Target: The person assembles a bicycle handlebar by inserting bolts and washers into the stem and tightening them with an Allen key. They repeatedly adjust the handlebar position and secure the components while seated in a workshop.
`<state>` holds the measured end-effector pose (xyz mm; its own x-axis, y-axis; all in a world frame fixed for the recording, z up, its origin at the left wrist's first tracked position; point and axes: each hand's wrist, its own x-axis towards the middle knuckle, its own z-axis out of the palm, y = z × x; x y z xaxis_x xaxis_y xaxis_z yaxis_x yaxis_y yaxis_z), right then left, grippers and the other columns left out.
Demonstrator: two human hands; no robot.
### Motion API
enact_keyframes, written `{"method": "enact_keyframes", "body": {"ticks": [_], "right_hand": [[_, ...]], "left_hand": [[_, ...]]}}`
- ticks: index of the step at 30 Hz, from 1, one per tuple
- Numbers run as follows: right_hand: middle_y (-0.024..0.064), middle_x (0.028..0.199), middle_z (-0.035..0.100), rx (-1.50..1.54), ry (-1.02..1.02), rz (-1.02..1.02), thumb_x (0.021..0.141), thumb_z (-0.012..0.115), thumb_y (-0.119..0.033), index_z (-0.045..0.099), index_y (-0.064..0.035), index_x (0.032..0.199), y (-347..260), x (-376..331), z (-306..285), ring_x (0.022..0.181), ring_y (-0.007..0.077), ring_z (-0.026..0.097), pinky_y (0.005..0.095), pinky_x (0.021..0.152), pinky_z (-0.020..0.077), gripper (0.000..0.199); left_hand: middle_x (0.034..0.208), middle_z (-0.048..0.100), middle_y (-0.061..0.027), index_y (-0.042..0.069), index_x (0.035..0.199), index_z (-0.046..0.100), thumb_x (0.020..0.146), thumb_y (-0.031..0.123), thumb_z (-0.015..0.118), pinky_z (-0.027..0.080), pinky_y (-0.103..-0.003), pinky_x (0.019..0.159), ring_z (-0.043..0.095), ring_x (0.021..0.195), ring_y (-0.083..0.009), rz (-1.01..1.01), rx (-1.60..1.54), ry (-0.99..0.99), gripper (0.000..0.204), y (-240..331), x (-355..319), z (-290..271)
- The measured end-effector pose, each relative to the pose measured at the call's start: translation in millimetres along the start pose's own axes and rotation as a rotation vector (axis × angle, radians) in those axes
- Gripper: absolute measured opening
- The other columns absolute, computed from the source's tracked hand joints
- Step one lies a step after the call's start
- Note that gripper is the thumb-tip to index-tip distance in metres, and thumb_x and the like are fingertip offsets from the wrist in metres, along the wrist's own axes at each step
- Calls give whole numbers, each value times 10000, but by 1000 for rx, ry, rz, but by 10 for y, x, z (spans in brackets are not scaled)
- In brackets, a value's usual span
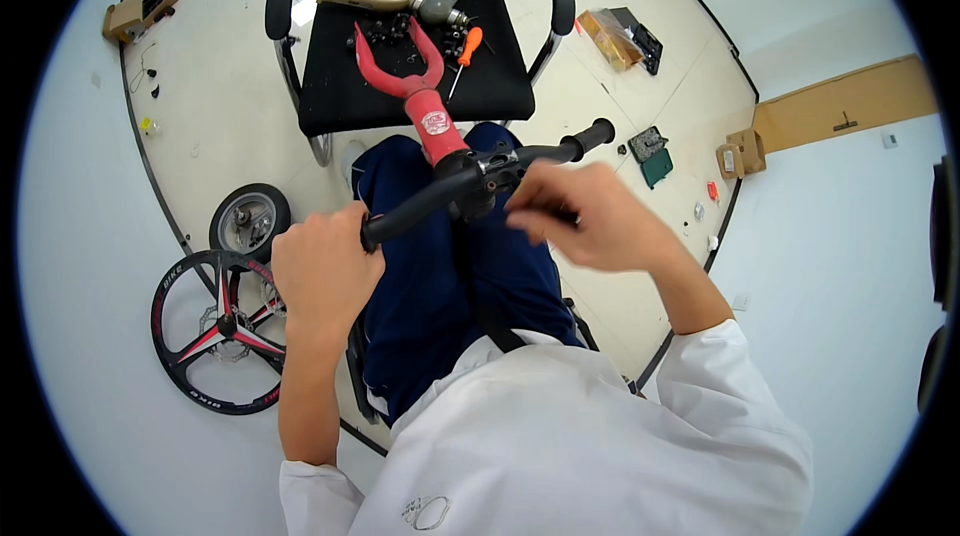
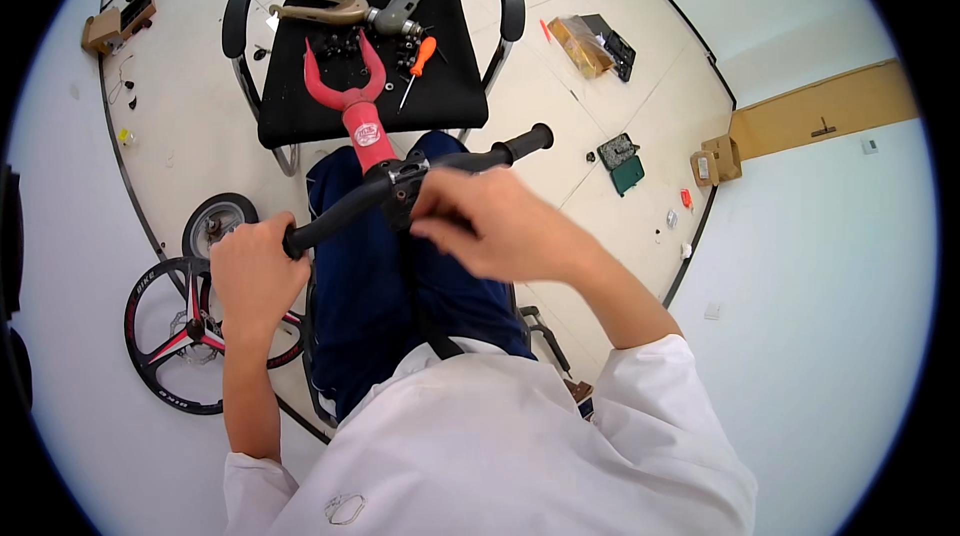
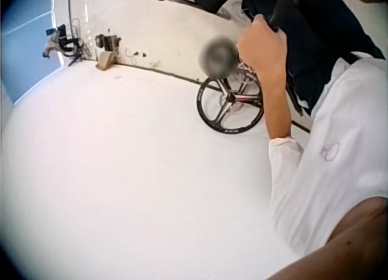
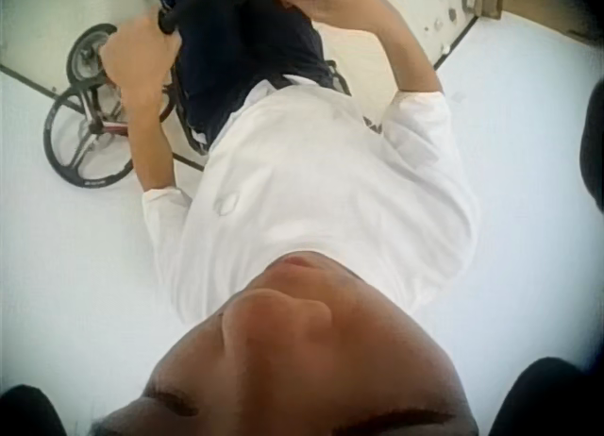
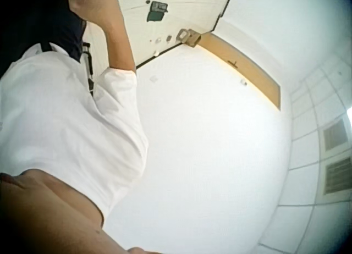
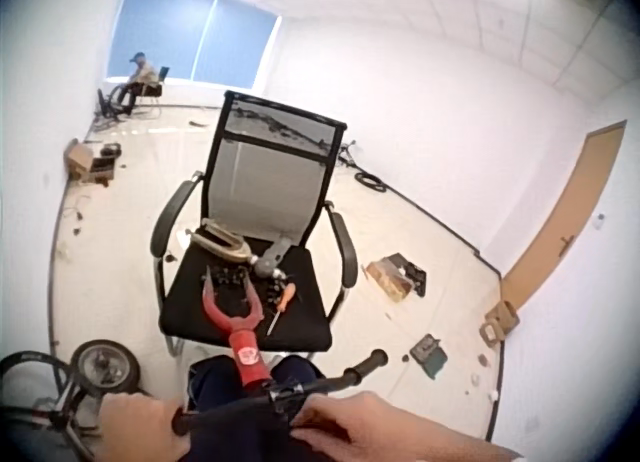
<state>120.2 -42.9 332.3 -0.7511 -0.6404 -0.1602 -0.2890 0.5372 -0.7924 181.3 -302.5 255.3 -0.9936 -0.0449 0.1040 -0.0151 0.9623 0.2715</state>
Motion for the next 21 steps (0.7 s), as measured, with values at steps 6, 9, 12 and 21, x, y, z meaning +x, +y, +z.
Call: {"method": "enact_keyframes", "body": {"ticks": [6,9,12,21], "right_hand": [[104,786,716,324,188,42,973,634,-60,630,23,1015,13,224,-247,592,103,617,227,518,442,93],[196,891,746,531,302,-253,1027,584,-104,630,26,1038,135,375,-177,697,190,720,278,630,582,139],[225,927,745,444,383,-351,1029,590,-123,630,43,1039,28,468,-184,775,243,756,338,704,629,171],[224,910,742,493,449,-283,1017,610,-112,647,69,1033,8,449,-20,800,284,766,357,700,650,186]], "left_hand": [[599,642,-135,107,834,745,758,180,770,503,-417,562,670,583,-344,9,-7,-12,108,22,27,-2],[600,644,-138,103,843,748,752,179,774,506,-415,564,670,582,-346,4,-19,-11,121,22,13,13],[602,646,-142,101,849,751,746,177,779,508,-414,566,669,582,-348,-2,-21,-2,131,5,-1,17],[604,640,-140,98,832,747,738,164,773,497,-418,564,658,586,-351,-27,-14,-27,118,43,10,-12]]}}
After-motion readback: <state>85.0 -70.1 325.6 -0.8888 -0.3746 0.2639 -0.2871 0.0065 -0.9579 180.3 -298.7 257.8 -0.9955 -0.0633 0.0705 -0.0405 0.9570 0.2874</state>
